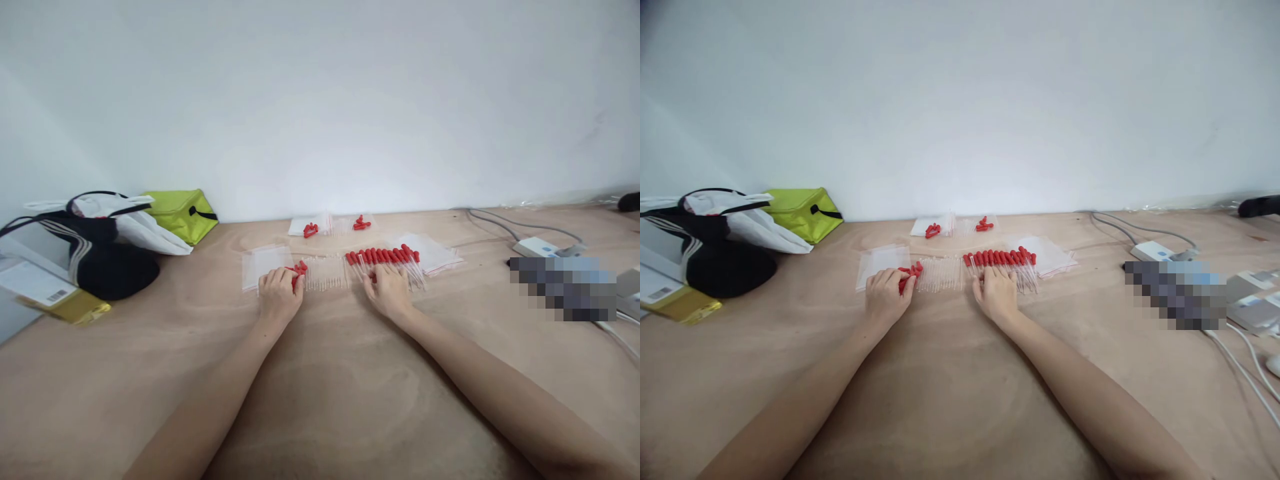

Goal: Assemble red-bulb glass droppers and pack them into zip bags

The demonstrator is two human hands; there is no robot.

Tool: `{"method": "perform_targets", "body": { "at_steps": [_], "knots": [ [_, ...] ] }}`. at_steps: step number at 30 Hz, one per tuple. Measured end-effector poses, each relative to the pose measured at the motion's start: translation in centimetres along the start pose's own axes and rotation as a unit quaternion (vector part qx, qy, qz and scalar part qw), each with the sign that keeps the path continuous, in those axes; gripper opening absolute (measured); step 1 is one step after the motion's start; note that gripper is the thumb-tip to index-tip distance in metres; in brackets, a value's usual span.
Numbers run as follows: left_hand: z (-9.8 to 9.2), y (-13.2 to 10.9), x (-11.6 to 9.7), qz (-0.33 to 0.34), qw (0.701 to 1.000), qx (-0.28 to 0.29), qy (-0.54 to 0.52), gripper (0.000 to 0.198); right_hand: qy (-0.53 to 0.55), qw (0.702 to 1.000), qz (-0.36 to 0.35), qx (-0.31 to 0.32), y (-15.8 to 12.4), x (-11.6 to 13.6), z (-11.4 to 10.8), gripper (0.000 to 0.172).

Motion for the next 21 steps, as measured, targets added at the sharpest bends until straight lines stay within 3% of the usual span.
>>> {"method": "perform_targets", "body": {
  "at_steps": [4, 7, 9, 13, 17, 21],
  "knots": [
    [-0.7, -0.2, -2.0, 0.062, 0.988, -0.023, -0.137, 0.015, 0.105, 0.990, -0.094, -0.011, -2.0, -1.8, -0.7, 0.017],
    [-0.4, -1.0, -4.1, 0.150, 0.951, 0.055, -0.265, 0.011, 0.149, 0.977, -0.154, 0.011, -2.9, -2.3, -0.9, 0.014],
    [0.0, -1.6, -4.9, 0.172, 0.930, 0.121, -0.302, 0.010, 0.151, 0.972, -0.180, 0.018, -3.2, -2.2, -1.0, 0.016],
    [0.4, -2.2, -5.0, 0.144, 0.926, 0.158, -0.311, 0.010, 0.138, 0.968, -0.210, 0.024, -3.5, -1.6, -0.9, 0.028],
    [1.1, -2.5, -5.4, 0.141, 0.931, 0.154, -0.299, 0.029, 0.122, 0.965, -0.226, 0.052, -3.7, -1.0, -0.6, 0.028],
    [2.0, -2.4, -5.6, 0.090, 0.939, 0.143, -0.299, 0.013, 0.122, 0.965, -0.222, 0.076, -3.8, -0.7, -0.5, 0.022]
  ]
}}
Point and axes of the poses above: each hand's wrist, its own y-axis towards the middle knuckle, its own z-axis out of the palm, x = y × z, the point moved 4 cm from there along y, towards the middle knuckle, and after that the axes turned 4 degrees about z, right-handed, at the moved point
